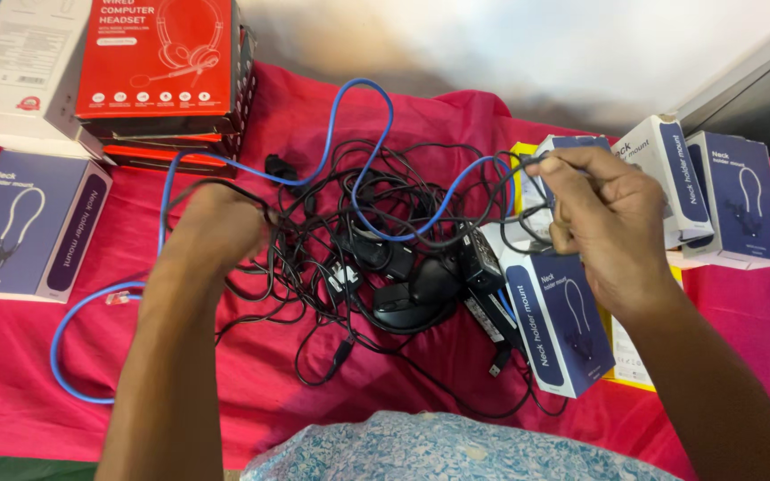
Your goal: The person sorts through a pile of tangled cables and chargers on a bed, opens small product boxes, places coiled cables and a power adapter inside a box, and closes the lid. They then pick up and turn over a wired computer headset box and other accessory boxes.
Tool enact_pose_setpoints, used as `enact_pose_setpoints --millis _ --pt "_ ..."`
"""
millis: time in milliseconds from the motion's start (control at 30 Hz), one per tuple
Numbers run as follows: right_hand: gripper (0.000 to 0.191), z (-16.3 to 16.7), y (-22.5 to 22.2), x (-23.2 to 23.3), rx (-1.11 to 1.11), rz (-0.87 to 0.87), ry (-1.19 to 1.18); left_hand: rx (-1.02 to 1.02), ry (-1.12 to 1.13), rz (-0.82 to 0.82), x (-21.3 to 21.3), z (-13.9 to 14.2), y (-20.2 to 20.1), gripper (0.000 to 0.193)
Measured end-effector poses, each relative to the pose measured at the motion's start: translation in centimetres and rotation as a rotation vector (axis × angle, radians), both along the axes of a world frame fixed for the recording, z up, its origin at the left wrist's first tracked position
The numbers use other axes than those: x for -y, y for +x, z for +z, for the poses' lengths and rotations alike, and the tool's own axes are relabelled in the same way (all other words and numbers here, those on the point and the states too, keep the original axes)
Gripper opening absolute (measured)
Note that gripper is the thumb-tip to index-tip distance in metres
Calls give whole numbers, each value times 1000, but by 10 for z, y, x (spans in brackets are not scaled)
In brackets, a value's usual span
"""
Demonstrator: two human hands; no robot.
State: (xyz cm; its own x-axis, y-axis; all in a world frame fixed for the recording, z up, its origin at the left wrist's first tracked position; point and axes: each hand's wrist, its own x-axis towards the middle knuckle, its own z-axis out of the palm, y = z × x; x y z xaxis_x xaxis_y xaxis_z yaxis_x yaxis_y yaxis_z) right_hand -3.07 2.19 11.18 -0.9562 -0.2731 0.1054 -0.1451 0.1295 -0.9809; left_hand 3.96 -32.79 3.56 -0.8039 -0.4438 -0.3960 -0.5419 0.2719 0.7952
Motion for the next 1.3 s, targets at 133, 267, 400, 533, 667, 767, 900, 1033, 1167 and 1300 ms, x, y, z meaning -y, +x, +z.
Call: enact_pose_setpoints --millis 133,267,400,533,667,767,900,1033,1167,1300 --pt "19 6 3 8 -80 29 43 257 -483 -294 -19 39 11 29" --pt "19 10 10 13 -120 112 132 -361 -355 -339 -63 75 1 43" --pt "16 8 16 17 -215 229 189 -717 36 -487 -115 92 -5 46" --pt "14 9 17 11 -149 231 196 -547 -163 -591 -132 98 -1 49" --pt "14 10 12 3 -126 361 253 -545 87 -654 -125 98 4 53" --pt "19 -1 6 5 -126 393 524 -807 189 -718 -117 97 4 38" --pt "28 -20 -8 12 -432 314 871 -916 212 -546 -98 97 2 39" --pt "27 -24 -15 3 -738 149 898 -901 189 -231 -60 98 7 39" --pt "27 -21 -10 1 -988 -54 901 -1012 229 71 -36 92 14 34" --pt "61 -16 -10 6 -1215 -339 1018 -1069 151 170 -21 78 21 43"
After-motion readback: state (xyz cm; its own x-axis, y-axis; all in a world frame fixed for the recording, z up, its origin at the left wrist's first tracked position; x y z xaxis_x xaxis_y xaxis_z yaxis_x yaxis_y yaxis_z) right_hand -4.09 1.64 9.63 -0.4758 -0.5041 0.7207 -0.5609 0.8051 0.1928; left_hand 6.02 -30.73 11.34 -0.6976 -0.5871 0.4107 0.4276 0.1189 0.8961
